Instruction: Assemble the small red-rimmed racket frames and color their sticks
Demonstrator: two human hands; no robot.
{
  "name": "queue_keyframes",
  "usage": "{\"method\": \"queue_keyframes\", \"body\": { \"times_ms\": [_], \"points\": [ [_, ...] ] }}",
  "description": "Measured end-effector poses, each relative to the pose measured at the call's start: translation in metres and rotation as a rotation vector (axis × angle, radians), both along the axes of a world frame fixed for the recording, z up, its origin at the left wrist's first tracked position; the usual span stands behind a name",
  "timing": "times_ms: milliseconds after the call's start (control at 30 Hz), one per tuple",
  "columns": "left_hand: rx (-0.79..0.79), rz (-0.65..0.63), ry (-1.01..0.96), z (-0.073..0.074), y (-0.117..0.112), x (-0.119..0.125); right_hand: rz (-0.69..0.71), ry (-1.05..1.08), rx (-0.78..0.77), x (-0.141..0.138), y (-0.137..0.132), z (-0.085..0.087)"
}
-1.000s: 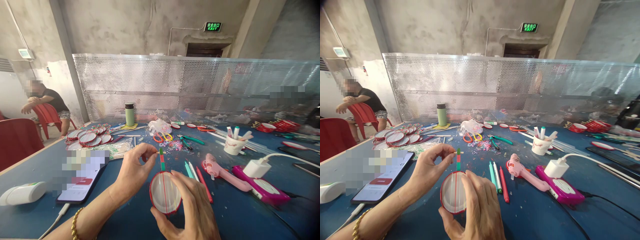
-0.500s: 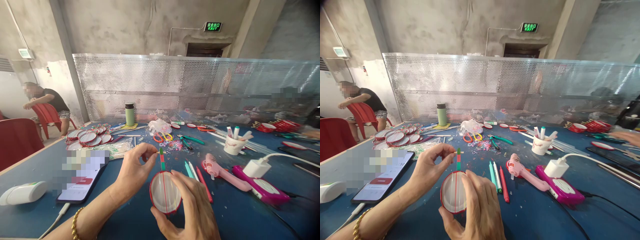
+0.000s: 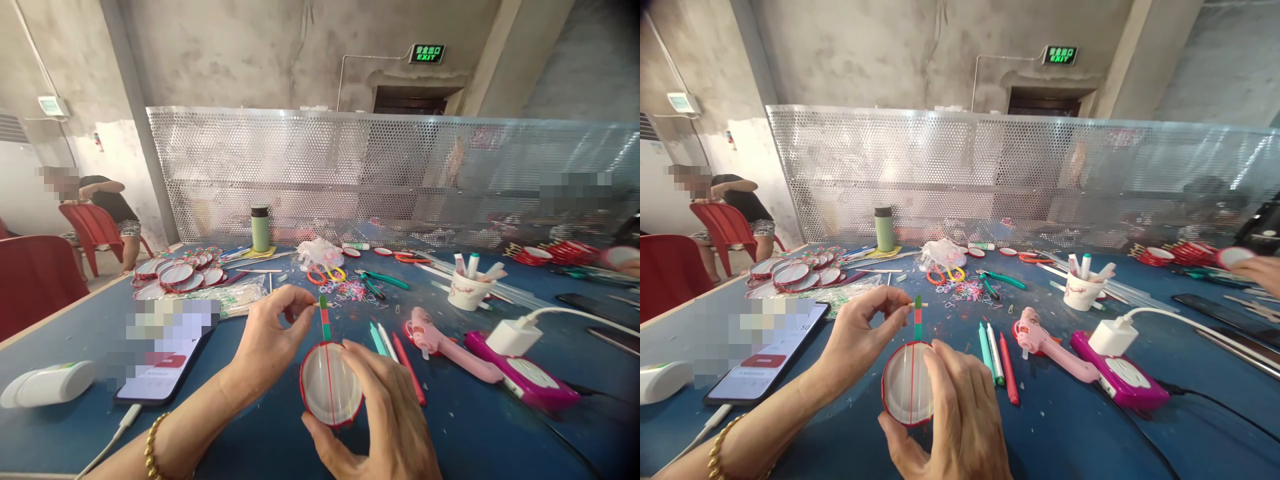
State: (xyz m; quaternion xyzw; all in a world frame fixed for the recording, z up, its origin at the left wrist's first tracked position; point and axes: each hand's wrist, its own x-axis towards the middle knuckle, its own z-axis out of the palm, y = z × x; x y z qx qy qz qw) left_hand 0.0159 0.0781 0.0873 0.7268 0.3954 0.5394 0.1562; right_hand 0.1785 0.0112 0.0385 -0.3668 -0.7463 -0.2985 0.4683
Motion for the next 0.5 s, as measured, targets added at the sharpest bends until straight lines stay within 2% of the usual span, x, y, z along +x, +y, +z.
{"method": "queue_keyframes", "body": {
  "times_ms": [500],
  "points": [
    [-0.009, -0.014, -0.017, 0.0007, 0.0001, 0.0002, 0.021, 0.006, 0.006, -0.0009, 0.0020, -0.0003]
  ]
}}
